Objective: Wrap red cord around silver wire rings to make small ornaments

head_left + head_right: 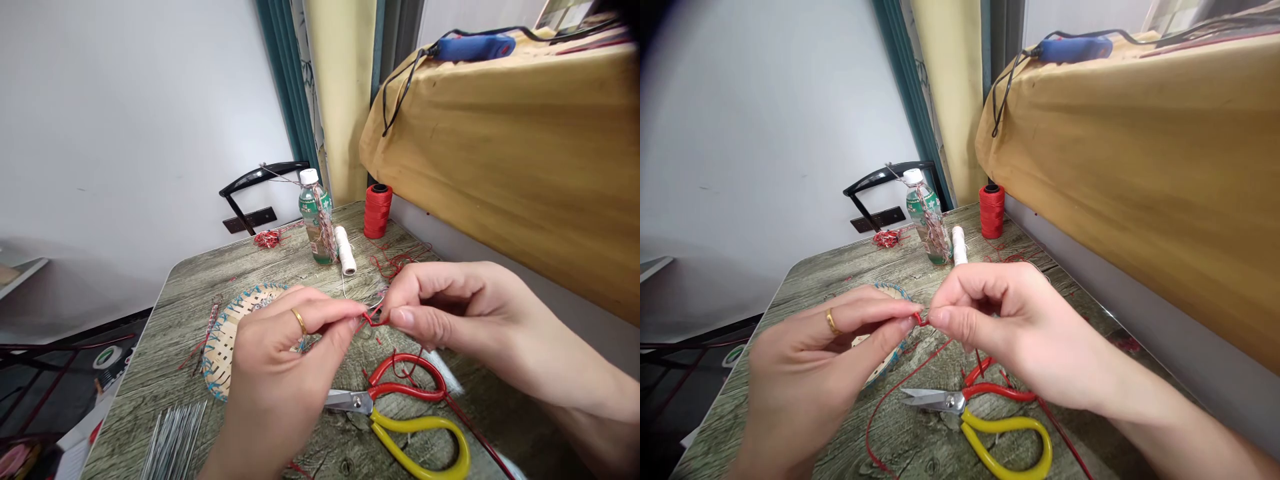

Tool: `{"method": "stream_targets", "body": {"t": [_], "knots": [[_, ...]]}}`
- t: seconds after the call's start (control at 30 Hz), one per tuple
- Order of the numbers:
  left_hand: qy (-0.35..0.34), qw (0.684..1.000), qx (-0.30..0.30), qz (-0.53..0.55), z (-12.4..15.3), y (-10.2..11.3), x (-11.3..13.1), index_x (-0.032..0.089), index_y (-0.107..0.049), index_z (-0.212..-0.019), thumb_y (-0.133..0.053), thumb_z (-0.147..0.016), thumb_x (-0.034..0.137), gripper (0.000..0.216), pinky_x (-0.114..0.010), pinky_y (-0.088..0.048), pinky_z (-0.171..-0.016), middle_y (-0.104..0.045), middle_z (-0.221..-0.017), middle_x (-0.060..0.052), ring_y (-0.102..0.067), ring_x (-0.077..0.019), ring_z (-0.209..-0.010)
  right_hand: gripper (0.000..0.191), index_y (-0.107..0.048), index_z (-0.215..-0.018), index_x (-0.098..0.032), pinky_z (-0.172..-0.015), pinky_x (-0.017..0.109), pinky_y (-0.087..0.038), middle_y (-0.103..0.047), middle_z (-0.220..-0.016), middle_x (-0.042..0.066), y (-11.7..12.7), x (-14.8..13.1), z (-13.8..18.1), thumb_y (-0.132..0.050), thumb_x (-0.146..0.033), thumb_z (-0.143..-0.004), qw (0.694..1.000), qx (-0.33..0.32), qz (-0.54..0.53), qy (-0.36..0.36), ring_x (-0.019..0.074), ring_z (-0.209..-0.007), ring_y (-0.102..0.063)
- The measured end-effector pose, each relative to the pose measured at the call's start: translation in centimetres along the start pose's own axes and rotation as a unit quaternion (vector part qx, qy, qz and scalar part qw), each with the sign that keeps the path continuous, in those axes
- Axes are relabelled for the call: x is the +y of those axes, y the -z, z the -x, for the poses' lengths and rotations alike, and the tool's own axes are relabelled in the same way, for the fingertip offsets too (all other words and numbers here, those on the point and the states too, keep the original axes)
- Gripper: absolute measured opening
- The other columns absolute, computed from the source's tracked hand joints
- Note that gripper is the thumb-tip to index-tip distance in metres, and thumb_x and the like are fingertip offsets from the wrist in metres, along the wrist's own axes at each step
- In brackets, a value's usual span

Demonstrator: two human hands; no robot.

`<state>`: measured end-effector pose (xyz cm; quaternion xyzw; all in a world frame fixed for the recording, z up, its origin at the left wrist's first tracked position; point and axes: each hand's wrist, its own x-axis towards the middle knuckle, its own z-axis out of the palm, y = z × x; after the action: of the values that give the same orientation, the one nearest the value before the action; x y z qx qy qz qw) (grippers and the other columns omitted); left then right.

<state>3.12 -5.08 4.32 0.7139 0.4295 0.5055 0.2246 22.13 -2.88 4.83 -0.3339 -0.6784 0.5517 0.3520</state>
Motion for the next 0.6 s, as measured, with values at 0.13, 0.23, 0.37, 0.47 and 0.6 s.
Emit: {"method": "stream_targets", "body": {"t": [0.13,0.23,0.37,0.47,0.6], "knots": [[0.070,0.987,-0.048,0.139,-0.3,0.4,-0.3,0.027,-0.075,-0.075,-0.067,-0.074,0.005,0.023,-0.018,-0.049,-0.060,-0.070,-0.068,0.007,-0.061,-0.0075,-0.064,0.013,-0.060,-0.076,-0.018,-0.041,0.018,-0.021,-0.039,-0.054,-0.007,0.2,0.1,-0.6,-0.060,-0.029,-0.084,0.996,-0.044,-0.067,-0.050,0.0045,-0.048,-0.029],[0.138,0.959,-0.059,0.240,-0.3,0.3,-0.6,0.028,-0.075,-0.074,-0.070,-0.073,0.009,0.020,-0.014,-0.051,-0.060,-0.072,-0.068,0.008,-0.063,-0.0066,-0.064,0.006,-0.060,-0.083,-0.020,-0.042,0.018,-0.025,-0.041,-0.055,-0.008,0.3,0.0,-0.8,-0.063,-0.025,-0.082,0.995,-0.039,-0.079,-0.037,0.0045,-0.048,-0.032],[0.195,0.932,-0.063,0.298,-0.1,-0.1,-0.6,0.028,-0.075,-0.074,-0.072,-0.072,0.013,0.016,-0.010,-0.052,-0.061,-0.074,-0.069,0.009,-0.065,-0.0054,-0.065,0.008,-0.062,-0.076,-0.018,-0.044,0.018,-0.025,-0.038,-0.053,-0.008,0.4,0.0,-1.1,-0.065,-0.024,-0.080,0.992,-0.051,-0.105,-0.037,0.0042,-0.048,-0.031],[0.202,0.927,-0.062,0.309,-0.1,-0.4,-0.5,0.029,-0.075,-0.074,-0.072,-0.073,0.012,0.017,-0.009,-0.052,-0.063,-0.074,-0.071,0.010,-0.066,-0.0048,-0.067,0.012,-0.065,-0.073,-0.016,-0.043,0.020,-0.024,-0.038,-0.050,-0.008,0.5,0.1,-1.4,-0.070,-0.027,-0.075,0.985,-0.073,-0.146,-0.062,0.0041,-0.047,-0.031],[0.191,0.937,-0.057,0.288,0.0,-0.5,-0.3,0.030,-0.075,-0.074,-0.071,-0.074,0.012,0.019,-0.009,-0.052,-0.064,-0.074,-0.072,0.010,-0.066,-0.0052,-0.068,0.011,-0.067,-0.069,-0.014,-0.043,0.019,-0.027,-0.052,-0.054,-0.005,0.3,0.0,-1.7,-0.072,-0.023,-0.071,0.973,-0.088,-0.195,-0.090,0.0043,-0.049,-0.039]]}}
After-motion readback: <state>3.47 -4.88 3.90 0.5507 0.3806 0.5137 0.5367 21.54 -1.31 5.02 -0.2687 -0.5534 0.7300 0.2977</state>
